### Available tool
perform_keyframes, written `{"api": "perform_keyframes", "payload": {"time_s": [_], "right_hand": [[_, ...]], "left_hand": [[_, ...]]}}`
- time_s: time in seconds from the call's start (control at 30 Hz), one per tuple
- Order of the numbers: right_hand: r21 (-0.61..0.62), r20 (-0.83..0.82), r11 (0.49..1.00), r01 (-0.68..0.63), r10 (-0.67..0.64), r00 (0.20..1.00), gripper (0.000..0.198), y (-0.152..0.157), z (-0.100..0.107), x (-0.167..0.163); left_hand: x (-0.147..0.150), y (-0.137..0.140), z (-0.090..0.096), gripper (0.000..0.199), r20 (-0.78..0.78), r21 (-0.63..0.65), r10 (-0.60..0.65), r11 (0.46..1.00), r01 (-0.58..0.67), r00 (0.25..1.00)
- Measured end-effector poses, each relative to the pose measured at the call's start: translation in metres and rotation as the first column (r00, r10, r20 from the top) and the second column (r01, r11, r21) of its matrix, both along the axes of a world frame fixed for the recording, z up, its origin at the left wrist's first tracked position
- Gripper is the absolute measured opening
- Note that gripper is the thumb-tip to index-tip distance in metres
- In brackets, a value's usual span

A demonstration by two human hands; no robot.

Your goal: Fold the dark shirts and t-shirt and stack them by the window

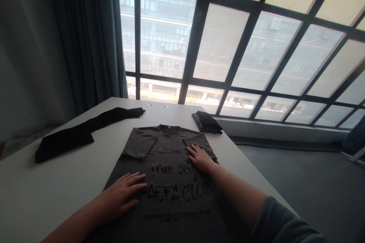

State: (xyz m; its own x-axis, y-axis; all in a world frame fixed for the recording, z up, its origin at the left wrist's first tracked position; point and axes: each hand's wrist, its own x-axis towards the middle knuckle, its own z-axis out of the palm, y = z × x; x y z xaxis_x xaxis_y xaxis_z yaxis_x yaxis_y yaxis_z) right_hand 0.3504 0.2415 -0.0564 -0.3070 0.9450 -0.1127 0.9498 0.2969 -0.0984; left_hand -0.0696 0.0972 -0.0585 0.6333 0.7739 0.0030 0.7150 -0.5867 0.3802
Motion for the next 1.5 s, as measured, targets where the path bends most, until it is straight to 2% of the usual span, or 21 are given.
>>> {"api": "perform_keyframes", "payload": {"time_s": [0.2, 0.4, 0.57, 0.67, 0.73, 0.87, 0.93, 0.97, 1.03, 1.13, 1.3, 1.4, 1.5], "right_hand": [[-0.028, -0.084, 0.999, 0.02, -0.022, 0.996, 0.068, 0.003, -0.011, 0.007], [-0.049, -0.171, 0.988, 0.145, -0.151, 0.974, 0.067, 0.011, -0.014, -0.004], [-0.05, -0.221, 0.991, 0.127, -0.135, 0.966, 0.067, 0.012, -0.011, -0.014], [0.002, -0.261, 0.993, 0.115, -0.111, 0.959, 0.065, 0.006, -0.01, -0.004], [0.088, -0.288, 0.982, 0.169, -0.137, 0.948, 0.063, -0.001, -0.013, 0.01], [0.33, -0.273, 0.902, 0.278, -0.191, 0.943, 0.059, -0.03, -0.02, 0.048], [0.424, -0.211, 0.856, 0.295, -0.223, 0.952, 0.046, -0.048, -0.021, 0.067], [0.443, -0.175, 0.85, 0.285, -0.23, 0.957, 0.037, -0.056, -0.02, 0.074], [0.428, -0.114, 0.872, 0.239, -0.21, 0.971, 0.028, -0.07, -0.016, 0.086], [0.393, -0.057, 0.899, 0.193, -0.186, 0.981, 0.031, -0.08, -0.011, 0.095], [0.409, -0.011, 0.867, 0.283, -0.305, 0.952, 0.036, -0.081, -0.012, 0.095], [0.387, -0.077, 0.836, 0.39, -0.392, 0.917, 0.035, -0.076, -0.013, 0.094], [0.388, -0.143, 0.838, 0.385, -0.357, 0.923, 0.037, -0.066, -0.012, 0.097]], "left_hand": [[0.0, 0.001, -0.002, 0.061, -0.027, -0.028, 0.013, 1.0, -0.014, 1.0], [-0.006, 0.007, -0.021, 0.061, 0.032, 0.051, -0.011, 0.999, 0.009, 0.999], [-0.008, 0.008, -0.025, 0.062, 0.04, 0.088, -0.02, 0.996, 0.016, 0.999], [-0.007, 0.007, -0.023, 0.063, 0.038, 0.09, -0.016, 0.996, 0.012, 0.999], [-0.006, 0.007, -0.021, 0.063, 0.037, 0.088, -0.013, 0.996, 0.01, 0.999], [-0.005, 0.006, -0.018, 0.064, 0.039, 0.082, -0.012, 0.997, 0.009, 0.999], [-0.005, 0.005, -0.018, 0.063, 0.044, 0.088, -0.013, 0.996, 0.009, 0.999], [-0.006, 0.006, -0.019, 0.063, 0.045, 0.092, -0.014, 0.996, 0.009, 0.999], [-0.007, 0.006, -0.022, 0.062, 0.039, 0.092, -0.013, 0.996, 0.01, 0.999], [-0.008, 0.008, -0.025, 0.062, 0.023, 0.082, -0.013, 0.997, 0.011, 1.0], [-0.009, 0.009, -0.024, 0.061, 0.018, 0.075, -0.012, 0.997, 0.011, 1.0], [-0.008, 0.008, -0.022, 0.061, 0.019, 0.074, -0.011, 0.997, 0.01, 1.0], [-0.008, 0.007, -0.021, 0.061, 0.021, 0.073, -0.009, 0.997, 0.008, 1.0]]}}
